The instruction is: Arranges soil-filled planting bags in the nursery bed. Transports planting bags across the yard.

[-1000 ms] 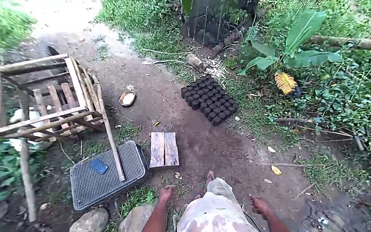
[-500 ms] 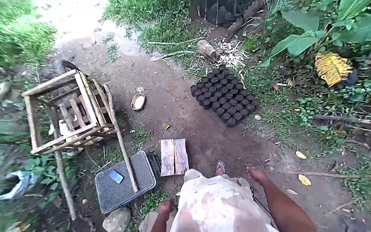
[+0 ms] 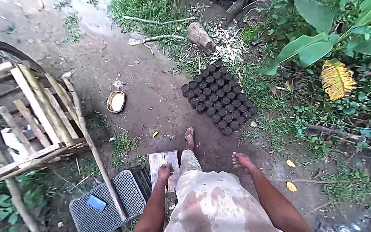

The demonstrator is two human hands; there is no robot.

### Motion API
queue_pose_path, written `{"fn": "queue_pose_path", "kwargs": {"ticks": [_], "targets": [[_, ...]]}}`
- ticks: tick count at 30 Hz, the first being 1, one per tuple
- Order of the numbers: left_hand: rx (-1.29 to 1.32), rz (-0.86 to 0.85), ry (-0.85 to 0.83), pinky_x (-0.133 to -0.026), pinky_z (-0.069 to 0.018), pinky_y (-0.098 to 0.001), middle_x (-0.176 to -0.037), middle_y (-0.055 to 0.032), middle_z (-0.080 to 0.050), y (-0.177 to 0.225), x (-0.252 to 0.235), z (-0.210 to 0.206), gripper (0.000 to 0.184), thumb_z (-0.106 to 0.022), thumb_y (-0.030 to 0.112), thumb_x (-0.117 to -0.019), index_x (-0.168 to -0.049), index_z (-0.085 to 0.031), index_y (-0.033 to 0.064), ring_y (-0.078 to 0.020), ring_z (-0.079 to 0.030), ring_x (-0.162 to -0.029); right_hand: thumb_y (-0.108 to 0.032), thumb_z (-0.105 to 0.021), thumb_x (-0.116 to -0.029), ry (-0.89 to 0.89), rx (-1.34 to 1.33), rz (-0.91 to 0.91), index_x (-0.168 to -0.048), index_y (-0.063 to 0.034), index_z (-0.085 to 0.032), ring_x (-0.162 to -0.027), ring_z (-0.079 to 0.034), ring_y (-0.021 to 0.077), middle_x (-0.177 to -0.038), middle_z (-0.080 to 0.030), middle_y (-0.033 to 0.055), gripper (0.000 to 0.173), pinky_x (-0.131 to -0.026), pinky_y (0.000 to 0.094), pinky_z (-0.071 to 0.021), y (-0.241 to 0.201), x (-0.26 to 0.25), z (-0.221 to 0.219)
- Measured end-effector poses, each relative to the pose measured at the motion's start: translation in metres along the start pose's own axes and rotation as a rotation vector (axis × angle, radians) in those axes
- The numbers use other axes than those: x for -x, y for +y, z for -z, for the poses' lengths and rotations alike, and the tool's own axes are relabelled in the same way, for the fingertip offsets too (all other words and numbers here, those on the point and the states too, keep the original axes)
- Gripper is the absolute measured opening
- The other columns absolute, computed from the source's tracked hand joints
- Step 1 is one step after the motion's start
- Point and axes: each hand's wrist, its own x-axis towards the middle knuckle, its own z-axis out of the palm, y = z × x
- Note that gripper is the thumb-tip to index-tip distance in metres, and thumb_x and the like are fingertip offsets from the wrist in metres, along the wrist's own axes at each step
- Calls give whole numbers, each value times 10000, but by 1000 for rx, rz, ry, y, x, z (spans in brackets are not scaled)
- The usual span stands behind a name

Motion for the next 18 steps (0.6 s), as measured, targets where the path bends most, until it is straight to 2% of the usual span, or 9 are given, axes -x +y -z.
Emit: {"fn": "queue_pose_path", "kwargs": {"ticks": [2,5,7,9,13,15,18], "targets": [[-67,-9,-58,-749,-626,-445,-1009,-166,-739,58,-52,-15,372,-564,325,-1074,-1203,-629,-18,-261,-743,-847,-426,-499,-1085,42,-28,-40,-1253,-76,-651,-826,-698,211,-999,-708,93,417,-733,401,-595,-32,-19,-10],[-313,10,-154,-810,-614,-481,-1052,-168,-740,141,-106,-33,428,-557,383,-1062,-1225,-659,1,-280,-739,-907,-425,-476,-1093,104,25,-144,-1276,-79,-640,-800,-680,199,-989,-698,87,424,-711,388,-580,-77,-39,-32],[-471,-16,-187,-864,-611,-498,-1062,-161,-747,196,-137,-50,443,-556,423,-1050,-1200,-687,28,-281,-744,-936,-449,-483,-1087,108,152,-178,-1272,-90,-659,-826,-691,188,-1013,-713,78,441,-741,387,-586,-115,-57,-50],[-584,-75,-215,-891,-575,-550,-1020,-168,-745,241,-170,-71,420,-557,426,-1042,-1120,-721,47,-308,-727,-941,-454,-484,-1086,79,226,-168,-1284,-82,-661,-873,-708,194,-1054,-724,89,457,-784,394,-603,-156,-84,-73],[-763,-87,-262,-865,-532,-659,-1012,-192,-728,297,-245,-117,405,-551,436,-1026,-1068,-717,70,-390,-699,-981,-462,-427,-1104,11,202,-171,-1314,-53,-637,-954,-717,241,-1137,-715,139,506,-846,428,-601,-224,-163,-128],[-821,-89,-285,-872,-527,-672,-1022,-197,-728,307,-293,-142,437,-538,461,-1033,-1060,-716,63,-396,-700,-993,-483,-449,-1092,-19,218,-149,-1340,-72,-625,-961,-710,252,-1148,-711,140,512,-852,452,-593,-241,-215,-154],[-871,-65,-301,-918,-508,-677,-1087,-203,-726,316,-370,-184,428,-510,436,-1052,-1097,-724,68,-397,-690,-1057,-442,-486,-1081,-57,258,-142,-1338,-96,-640,-952,-724,238,-1125,-729,120,458,-854,469,-605,-263,-306,-191]]}}
